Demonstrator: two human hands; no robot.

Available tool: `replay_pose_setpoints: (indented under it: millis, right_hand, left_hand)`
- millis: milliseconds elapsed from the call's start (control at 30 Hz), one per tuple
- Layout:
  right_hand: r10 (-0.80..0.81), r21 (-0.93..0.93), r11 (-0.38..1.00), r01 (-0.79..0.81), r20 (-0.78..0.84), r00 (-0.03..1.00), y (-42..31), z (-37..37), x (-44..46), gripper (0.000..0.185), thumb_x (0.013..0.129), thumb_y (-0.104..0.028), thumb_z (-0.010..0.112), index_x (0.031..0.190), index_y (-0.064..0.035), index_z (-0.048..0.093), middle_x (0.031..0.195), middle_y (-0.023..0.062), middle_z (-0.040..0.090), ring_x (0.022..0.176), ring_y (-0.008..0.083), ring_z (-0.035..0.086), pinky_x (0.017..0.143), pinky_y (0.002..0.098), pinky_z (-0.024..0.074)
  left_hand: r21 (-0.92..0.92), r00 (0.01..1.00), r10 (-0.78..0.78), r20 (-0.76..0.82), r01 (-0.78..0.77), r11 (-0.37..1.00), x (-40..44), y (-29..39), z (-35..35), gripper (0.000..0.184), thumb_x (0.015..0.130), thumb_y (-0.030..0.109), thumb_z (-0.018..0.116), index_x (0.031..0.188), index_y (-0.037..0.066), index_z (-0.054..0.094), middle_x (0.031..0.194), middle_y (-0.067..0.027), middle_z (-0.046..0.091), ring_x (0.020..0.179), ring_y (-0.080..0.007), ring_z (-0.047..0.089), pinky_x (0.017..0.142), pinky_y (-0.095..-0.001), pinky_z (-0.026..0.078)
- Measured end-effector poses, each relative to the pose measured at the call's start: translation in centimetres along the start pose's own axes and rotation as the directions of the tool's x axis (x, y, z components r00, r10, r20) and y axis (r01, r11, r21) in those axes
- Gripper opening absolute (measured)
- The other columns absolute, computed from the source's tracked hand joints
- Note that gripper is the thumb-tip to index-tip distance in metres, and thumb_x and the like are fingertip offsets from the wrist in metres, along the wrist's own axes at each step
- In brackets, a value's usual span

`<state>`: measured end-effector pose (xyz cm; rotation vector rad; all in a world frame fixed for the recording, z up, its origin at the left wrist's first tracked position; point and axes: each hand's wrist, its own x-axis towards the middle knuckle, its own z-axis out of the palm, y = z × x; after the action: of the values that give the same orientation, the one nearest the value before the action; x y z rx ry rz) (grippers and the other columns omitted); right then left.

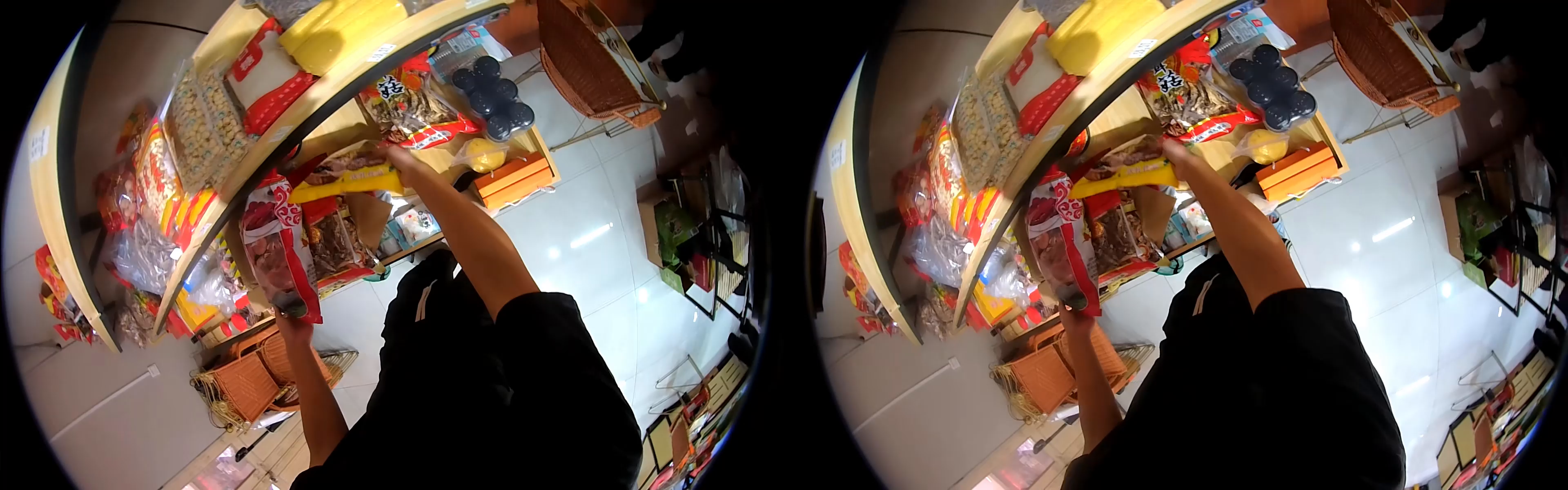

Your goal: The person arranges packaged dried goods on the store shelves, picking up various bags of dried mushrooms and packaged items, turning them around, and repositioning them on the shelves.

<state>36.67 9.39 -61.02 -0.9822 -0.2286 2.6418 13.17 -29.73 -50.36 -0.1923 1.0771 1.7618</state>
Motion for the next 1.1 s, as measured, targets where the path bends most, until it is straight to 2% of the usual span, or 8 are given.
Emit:
replay_pose_setpoints:
  millis: [267,333,500,600,733,900,967,1100]
  right_hand:
    - [-0.116,-0.542,0.832,0.117,0.036,0.993,5.9,-6.7,-1.0,0.034,0.088,-0.031,0.064,0.103,0.0005,0.065,0.093,0.0106,0.07,0.074,0.0222,0.068,0.068,0.0364,0.0546]
    - [-0.183,-0.829,0.555,0.062,-0.049,0.982,6.2,-7.6,-2.1,0.039,0.088,-0.034,0.062,0.1,0.0033,0.066,0.092,0.0127,0.07,0.075,0.0215,0.068,0.068,0.0341,0.0527]
    - [-0.343,-0.927,0.375,0.011,-0.128,0.931,7.5,-8.0,-3.9,0.052,0.087,-0.044,0.059,0.107,0.0046,0.062,0.087,0.0219,0.068,0.087,0.0324,0.068,0.08,0.0426,0.0519]
    - [-0.67,-1.0,0.015,-0.011,-0.018,0.742,9.0,-7.2,-4.2,0.054,0.085,-0.029,0.06,0.128,-0.0005,0.046,0.111,0.0285,0.058,0.107,0.0452,0.053,0.095,0.049,0.042]
    - [-0.83,-0.988,-0.073,0.136,0.136,0.541,9.4,-3.7,-6.4,0.049,0.078,-0.016,0.064,0.122,-0.0024,0.048,0.105,0.0246,0.056,0.102,0.0432,0.053,0.092,0.0486,0.0425]
    - [-0.743,-0.922,-0.055,0.382,0.294,0.602,12.7,0.0,-7.5,0.049,0.078,-0.015,0.067,0.122,-0.004,0.049,0.1,0.02,0.058,0.091,0.0323,0.059,0.078,0.0413,0.0481]
    - [-0.448,-0.752,0.472,0.46,0.244,0.86,14.0,2.6,-8.8,0.051,0.08,-0.02,0.069,0.122,0.0001,0.047,0.105,0.0194,0.057,0.097,0.0319,0.06,0.082,0.0399,0.0482]
    - [-0.274,-0.796,0.456,0.398,0.3,0.914,16.3,5.5,-10.8,0.058,0.082,-0.024,0.07,0.128,0.0011,0.044,0.11,0.019,0.057,0.097,0.0265,0.061,0.082,0.0359,0.0497]
  left_hand:
    - [-0.002,0.99,0.109,-0.093,-0.109,0.994,-0.3,-1.6,0.0,0.049,0.096,0.048,0.045,0.125,0.009,0.052,0.121,-0.007,0.06,0.114,-0.0251,0.056,0.1,-0.043,0.044]
    - [-0.043,0.982,0.103,-0.157,-0.111,0.993,-1.0,-1.8,1.0,0.049,0.096,0.048,0.047,0.124,0.009,0.053,0.12,-0.0073,0.061,0.113,-0.0254,0.057,0.1,-0.0427,0.045]
    - [-0.03,0.956,0.103,-0.273,-0.115,0.993,-0.4,-2.7,1.1,0.053,0.094,0.049,0.05,0.127,0.008,0.048,0.123,-0.009,0.056,0.111,-0.0278,0.056,0.1,-0.0461,0.044]
    - [-0.033,0.977,0.161,-0.138,-0.167,0.985,-0.4,-3.7,0.4,0.054,0.093,0.048,0.051,0.131,0.01,0.045,0.128,-0.0093,0.052,0.115,-0.0281,0.053,0.1,-0.0476,0.044]
    - [-0.047,0.976,0.106,-0.192,-0.117,0.992,-1.3,-4.1,1.9,0.048,0.093,0.043,0.051,0.13,0.013,0.046,0.132,-0.0099,0.046,0.12,-0.0283,0.048,0.1,-0.0482,0.044]
    - [0.009,0.942,0.164,-0.294,-0.169,0.986,-2.1,-4.8,3.7,0.044,0.091,0.042,0.053,0.128,0.019,0.048,0.128,-0.0098,0.042,0.119,-0.0283,0.045,0.099,-0.0494,0.043]
    - [0.065,0.95,0.171,-0.263,-0.16,0.985,-1.7,-5.3,2.1,0.042,0.089,0.04,0.055,0.125,0.018,0.049,0.121,-0.0088,0.044,0.113,-0.0275,0.047,0.098,-0.0484,0.044]
    - [0.05,0.929,0.095,-0.357,-0.083,0.995,-2.2,-5.4,1.5,0.038,0.087,0.029,0.059,0.121,0.016,0.049,0.111,-0.0083,0.048,0.104,-0.0258,0.05,0.089,-0.0446,0.046]
